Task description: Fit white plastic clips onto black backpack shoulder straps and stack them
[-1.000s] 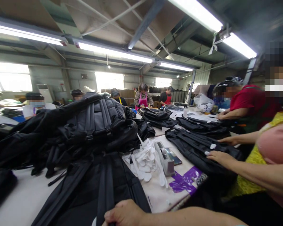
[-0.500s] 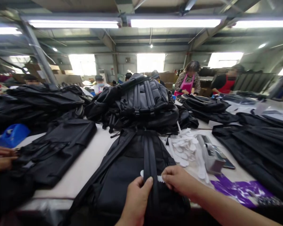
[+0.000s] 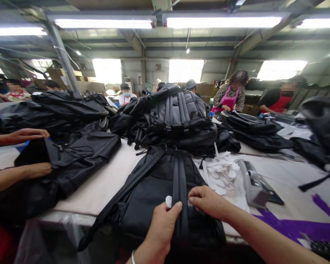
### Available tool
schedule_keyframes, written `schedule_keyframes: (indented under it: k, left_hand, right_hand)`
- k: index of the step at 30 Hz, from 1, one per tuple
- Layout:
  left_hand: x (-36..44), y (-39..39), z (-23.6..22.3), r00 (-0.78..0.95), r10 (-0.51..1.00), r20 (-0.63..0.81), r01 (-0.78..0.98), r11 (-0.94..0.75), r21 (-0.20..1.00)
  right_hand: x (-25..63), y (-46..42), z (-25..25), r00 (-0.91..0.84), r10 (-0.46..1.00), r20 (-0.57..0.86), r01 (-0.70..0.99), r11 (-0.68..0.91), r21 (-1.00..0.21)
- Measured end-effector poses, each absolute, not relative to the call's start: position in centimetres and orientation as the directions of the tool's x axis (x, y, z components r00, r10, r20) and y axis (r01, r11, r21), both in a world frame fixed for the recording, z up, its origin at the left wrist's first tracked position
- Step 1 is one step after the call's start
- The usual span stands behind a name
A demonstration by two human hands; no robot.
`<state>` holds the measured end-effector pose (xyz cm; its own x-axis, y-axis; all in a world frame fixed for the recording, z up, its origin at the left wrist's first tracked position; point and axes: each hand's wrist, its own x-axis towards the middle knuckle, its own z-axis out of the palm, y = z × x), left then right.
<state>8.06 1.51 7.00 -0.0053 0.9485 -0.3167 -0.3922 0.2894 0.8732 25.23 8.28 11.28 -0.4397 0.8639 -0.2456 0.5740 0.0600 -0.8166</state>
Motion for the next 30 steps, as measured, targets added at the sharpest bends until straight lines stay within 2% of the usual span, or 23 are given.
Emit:
schedule_keyframes:
  k: [3,5,8,10,13,16,19,21,23,27,30]
  left_hand:
    - [8.0,1.6,6.9,-0.014,0.941,-0.337,-0.382,0.307,0.872]
    - [8.1,1.6,7.0,-0.016,0.939,-0.342,-0.36,0.314,0.878]
    - [8.2,1.5,7.6,-0.064,0.946,-0.319,-0.278,0.29,0.916]
    - [8.4,1.4,8.0,-0.111,0.953,-0.283,-0.21,0.255,0.944]
    - [8.5,1.4,8.2,-0.133,0.958,-0.254,-0.149,0.234,0.961]
    - [8.6,1.5,7.9,-0.122,0.967,-0.223,-0.095,0.212,0.973]
    - [8.7,1.7,7.4,-0.129,0.976,-0.174,0.001,0.176,0.984]
    - [8.7,1.8,7.3,-0.143,0.977,-0.16,0.052,0.169,0.984]
    - [8.8,1.8,7.3,-0.152,0.976,-0.159,0.047,0.167,0.985]
    - [8.7,1.7,7.7,-0.087,0.974,-0.207,-0.062,0.203,0.977]
    - [8.5,1.6,7.8,-0.044,0.972,-0.233,-0.114,0.227,0.967]
  right_hand:
    - [25.8,7.8,12.0,-0.472,0.833,-0.289,0.467,-0.042,-0.883]
    - [26.0,7.5,13.1,-0.56,0.778,-0.284,0.368,-0.073,-0.927]
    - [25.9,7.4,14.9,-0.737,0.626,-0.255,0.271,-0.071,-0.96]
    - [25.5,7.6,15.7,-0.801,0.538,-0.262,0.292,-0.03,-0.956]
    - [24.5,8.1,16.1,-0.787,0.582,-0.205,0.416,0.256,-0.873]
    - [23.4,8.5,16.2,-0.769,0.639,-0.024,0.495,0.571,-0.655]
    - [22.2,8.9,15.9,-0.83,0.557,0.032,0.455,0.709,-0.538]
    - [21.5,9.2,15.5,-0.87,0.492,-0.01,0.41,0.712,-0.57]
    - [21.0,9.6,14.9,-0.872,0.49,-0.017,0.386,0.665,-0.639]
    - [20.7,10.0,13.3,-0.785,0.616,0.066,0.362,0.542,-0.758]
    - [21.0,9.6,12.7,-0.742,0.662,0.102,0.34,0.504,-0.794]
